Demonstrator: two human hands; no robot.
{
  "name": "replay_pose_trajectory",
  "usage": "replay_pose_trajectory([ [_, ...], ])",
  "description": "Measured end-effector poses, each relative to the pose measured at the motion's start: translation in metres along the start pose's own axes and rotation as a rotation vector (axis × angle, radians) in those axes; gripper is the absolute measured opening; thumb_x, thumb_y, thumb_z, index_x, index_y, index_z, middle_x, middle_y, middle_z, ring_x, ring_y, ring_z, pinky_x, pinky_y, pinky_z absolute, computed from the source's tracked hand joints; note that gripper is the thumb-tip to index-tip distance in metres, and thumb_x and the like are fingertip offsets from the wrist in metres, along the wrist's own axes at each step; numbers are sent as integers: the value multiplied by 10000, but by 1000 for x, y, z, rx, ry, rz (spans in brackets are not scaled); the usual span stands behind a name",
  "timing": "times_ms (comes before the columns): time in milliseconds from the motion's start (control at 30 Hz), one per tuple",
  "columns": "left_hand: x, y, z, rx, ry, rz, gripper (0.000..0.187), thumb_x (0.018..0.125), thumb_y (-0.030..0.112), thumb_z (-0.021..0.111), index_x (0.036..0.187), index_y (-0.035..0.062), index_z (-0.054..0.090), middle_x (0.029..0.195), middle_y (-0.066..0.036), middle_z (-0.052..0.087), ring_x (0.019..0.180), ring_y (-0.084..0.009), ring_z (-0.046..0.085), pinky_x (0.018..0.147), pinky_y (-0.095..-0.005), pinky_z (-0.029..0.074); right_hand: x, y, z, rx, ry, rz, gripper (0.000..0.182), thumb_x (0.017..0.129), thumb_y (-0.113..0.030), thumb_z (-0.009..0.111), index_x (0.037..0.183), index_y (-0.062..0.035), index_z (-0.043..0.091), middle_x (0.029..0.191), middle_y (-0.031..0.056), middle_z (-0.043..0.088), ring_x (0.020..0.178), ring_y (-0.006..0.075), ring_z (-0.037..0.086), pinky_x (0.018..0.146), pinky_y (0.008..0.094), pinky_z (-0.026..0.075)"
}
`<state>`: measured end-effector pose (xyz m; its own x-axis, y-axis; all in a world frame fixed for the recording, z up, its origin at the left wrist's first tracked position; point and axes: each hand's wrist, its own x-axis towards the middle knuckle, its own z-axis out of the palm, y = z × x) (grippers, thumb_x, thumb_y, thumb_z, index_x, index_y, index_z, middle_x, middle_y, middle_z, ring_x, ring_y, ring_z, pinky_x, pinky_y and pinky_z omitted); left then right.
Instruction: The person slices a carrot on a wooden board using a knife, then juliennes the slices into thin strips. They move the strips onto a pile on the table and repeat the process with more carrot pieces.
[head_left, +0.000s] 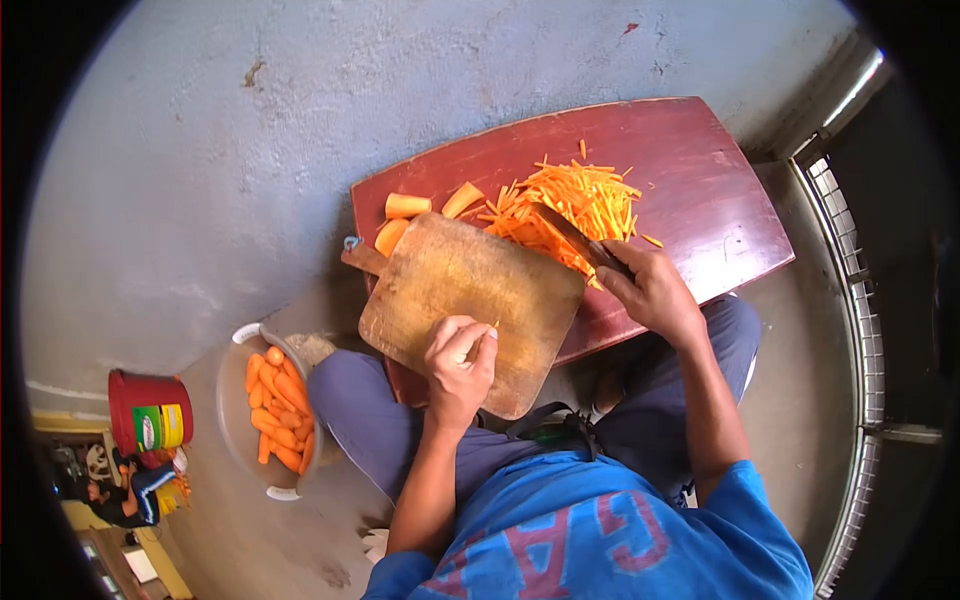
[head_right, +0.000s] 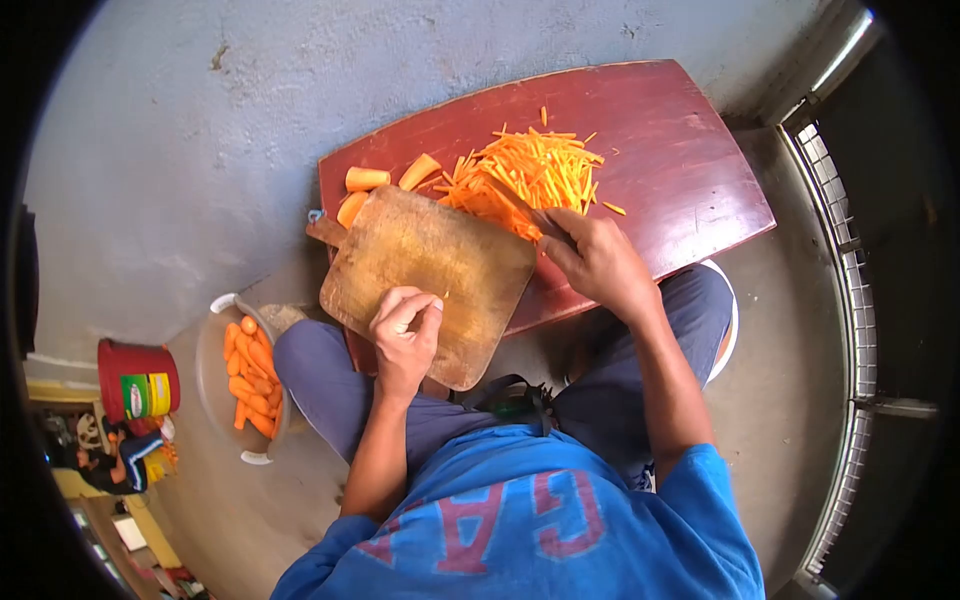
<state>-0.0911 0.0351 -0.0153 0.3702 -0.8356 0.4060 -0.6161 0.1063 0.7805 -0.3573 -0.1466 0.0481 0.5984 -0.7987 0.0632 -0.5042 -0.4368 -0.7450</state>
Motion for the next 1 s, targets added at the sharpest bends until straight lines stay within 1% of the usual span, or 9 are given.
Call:
replay_pose_trajectory([
  [100, 25, 11, 10, -21, -31, 8, 141, 972, 22, 874, 1093, -31, 823, 1079, -166, 757, 1019, -354, 743, 928, -465, 599, -12, 5, 5, -113, 157, -259, 401, 1083, -165, 792, 1444, 3, 745, 1083, 263, 801, 909, 422, 787, 833, 483, 629],
  [133, 38, 18, 14, -24, -18, 24, 156, 974, 33, 879, 1108, -28, 827, 1089, -168, 757, 1028, -354, 742, 935, -466, 598, -17, -1, 6, -191, 153, -226, 470, 1036, -131, 802, 1488, -22, 733, 1164, 231, 816, 1012, 455, 797, 848, 509, 643],
  [233, 84, 38, 25, -6, -76, 99, 299, 939, 86, 925, 1210, -2, 835, 1194, -156, 744, 1131, -352, 709, 1006, -483, 576, -25, 7, 13, -403, 171, -301, 528, 993, -92, 795, 1512, -34, 718, 1204, 181, 811, 1039, 412, 797, 850, 497, 648],
  [267, 102, 43, 34, 20, -113, 161, 341, 923, 105, 939, 1233, 7, 838, 1220, -148, 741, 1174, -351, 694, 1033, -491, 562, -26, 10, 15, -478, 197, -346, 595, 916, -125, 801, 1499, -43, 712, 1207, 139, 788, 1071, 363, 780, 863, 487, 668],
  [400, 156, 51, 71, 348, -342, 250, 502, 871, 213, 994, 1322, 50, 847, 1308, -111, 738, 1322, -330, 631, 1160, -487, 493, -30, 11, 9, -562, 169, -361, 538, 951, -194, 767, 1472, -70, 717, 1128, 106, 754, 1033, 311, 749, 894, 457, 659],
  [633, 201, 21, 122, 445, -305, 326, 403, 894, 267, 975, 1230, 66, 881, 1259, -103, 768, 1281, -317, 664, 1111, -515, 442, -37, 7, 7, -497, 145, -307, 525, 952, -137, 734, 1474, -90, 727, 1206, 90, 758, 1090, 310, 731, 889, 467, 638],
  [767, 175, 48, 101, 133, -174, 243, 320, 919, 223, 949, 1177, 47, 880, 1198, -116, 785, 1216, -316, 703, 1118, -512, 465, -35, 12, 10, -498, 178, -328, 497, 964, -193, 741, 1439, -48, 723, 1124, 97, 757, 1051, 304, 743, 905, 458, 645],
  [900, 161, 92, 83, 353, -306, 408, 451, 890, 258, 966, 1286, 70, 861, 1301, -127, 780, 1267, -315, 689, 1101, -503, 474, -36, 10, 10, -518, 139, -338, 501, 974, -200, 734, 1454, -57, 723, 1134, 109, 752, 1038, 311, 743, 906, 473, 640],
  [1000, 172, 47, 101, 581, -395, 388, 434, 922, 273, 938, 1302, 82, 850, 1378, -115, 754, 1314, -319, 662, 1100, -522, 444, -36, 3, 13, -510, 139, -348, 516, 974, -208, 737, 1469, -64, 725, 1174, 116, 744, 1040, 313, 744, 909, 474, 643],
])
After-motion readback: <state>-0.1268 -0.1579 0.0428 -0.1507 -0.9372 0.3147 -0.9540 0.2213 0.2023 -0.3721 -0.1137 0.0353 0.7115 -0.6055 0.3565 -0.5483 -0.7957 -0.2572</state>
